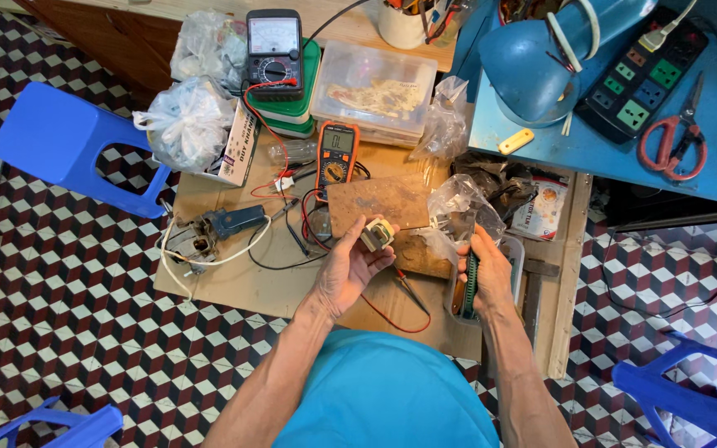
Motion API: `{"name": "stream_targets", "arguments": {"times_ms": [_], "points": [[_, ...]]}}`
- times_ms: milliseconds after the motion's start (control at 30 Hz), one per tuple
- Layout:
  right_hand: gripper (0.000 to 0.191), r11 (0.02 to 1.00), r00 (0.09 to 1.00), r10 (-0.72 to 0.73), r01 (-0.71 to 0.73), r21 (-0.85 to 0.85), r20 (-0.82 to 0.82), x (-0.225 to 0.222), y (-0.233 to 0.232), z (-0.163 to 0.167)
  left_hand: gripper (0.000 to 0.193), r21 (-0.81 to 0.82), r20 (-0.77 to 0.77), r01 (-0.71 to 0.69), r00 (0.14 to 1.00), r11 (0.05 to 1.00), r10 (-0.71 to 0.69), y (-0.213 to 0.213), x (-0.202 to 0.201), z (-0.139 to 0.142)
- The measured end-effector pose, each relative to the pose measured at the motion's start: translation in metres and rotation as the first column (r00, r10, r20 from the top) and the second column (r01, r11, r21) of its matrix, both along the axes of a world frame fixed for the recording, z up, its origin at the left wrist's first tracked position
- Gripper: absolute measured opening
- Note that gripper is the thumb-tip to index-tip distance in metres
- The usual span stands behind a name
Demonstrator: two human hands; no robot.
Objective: The person sits at a workbench and repairs a small electrical component, holding it with both hands and using pliers to grip, pry, and reposition its parts. They repeatedly turn the component over, work on its contacts and housing, and set it down on a wooden board between steps.
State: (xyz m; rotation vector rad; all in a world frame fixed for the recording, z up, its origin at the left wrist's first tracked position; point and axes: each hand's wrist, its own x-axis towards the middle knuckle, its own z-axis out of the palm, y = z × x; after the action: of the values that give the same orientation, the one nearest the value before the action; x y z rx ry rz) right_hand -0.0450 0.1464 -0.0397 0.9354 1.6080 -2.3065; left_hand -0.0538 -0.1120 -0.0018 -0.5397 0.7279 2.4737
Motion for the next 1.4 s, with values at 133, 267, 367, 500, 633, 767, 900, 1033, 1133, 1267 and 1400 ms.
{"name": "stream_targets", "arguments": {"times_ms": [133,267,367,500,633,767,900,1033,1133,1267,1400], "points": [[0.054,1.0,1.0,-0.01,0.01,-0.003,0.021,-0.004,-0.003,-0.004,0.05,0.053,0.002,0.016,1.0,0.998,-0.016,-0.002,-0.001,0.002],[0.055,0.999,0.997,-0.034,0.035,-0.007,0.062,-0.002,-0.006,-0.007,0.056,0.086,0.015,0.033,0.999,0.996,-0.034,-0.001,-0.005,0.0],[0.055,0.999,0.998,-0.035,0.036,-0.016,0.059,0.0,-0.006,-0.014,0.057,0.066,0.021,0.039,0.999,0.997,-0.04,0.0,-0.007,-0.003],[0.055,0.998,0.997,-0.046,0.048,-0.029,0.069,0.001,-0.004,-0.021,0.056,0.034,0.027,0.039,0.999,0.999,-0.04,0.003,-0.007,-0.009],[0.056,0.998,0.995,-0.063,0.062,0.016,0.075,0.004,-0.008,-0.011,0.054,0.01,0.061,0.002,0.998,1.0,-0.003,0.006,-0.008,-0.013],[0.056,0.972,0.998,0.063,-0.057,0.227,-0.019,0.015,-0.022,0.025,0.052,-0.114,0.006,-0.001,1.0,0.994,0.001,0.007,-0.009,-0.012],[0.053,0.98,0.974,0.195,-0.189,0.055,-0.114,0.023,-0.053,0.061,0.05,-0.252,-0.048,0.036,0.998,0.967,-0.05,0.01,-0.011,-0.008],[0.053,0.95,0.946,0.299,-0.307,-0.054,-0.127,0.016,-0.08,0.075,0.045,-0.309,-0.072,0.009,0.997,0.951,-0.032,0.016,-0.015,-0.009],[0.053,0.935,0.935,0.338,-0.347,-0.075,-0.111,0.01,-0.089,0.073,0.041,-0.366,-0.084,-0.017,0.996,0.93,-0.014,0.019,-0.018,-0.016],[0.055,0.931,0.932,0.355,-0.359,-0.058,-0.074,0.007,-0.091,0.065,0.038,-0.398,-0.142,-0.053,0.99,0.916,-0.004,0.023,-0.02,-0.028],[0.056,0.948,0.943,0.31,-0.317,-0.04,-0.121,0.006,-0.089,0.059,0.037,-0.444,-0.167,-0.064,0.986,0.894,-0.013,0.027,-0.022,-0.037]]}}
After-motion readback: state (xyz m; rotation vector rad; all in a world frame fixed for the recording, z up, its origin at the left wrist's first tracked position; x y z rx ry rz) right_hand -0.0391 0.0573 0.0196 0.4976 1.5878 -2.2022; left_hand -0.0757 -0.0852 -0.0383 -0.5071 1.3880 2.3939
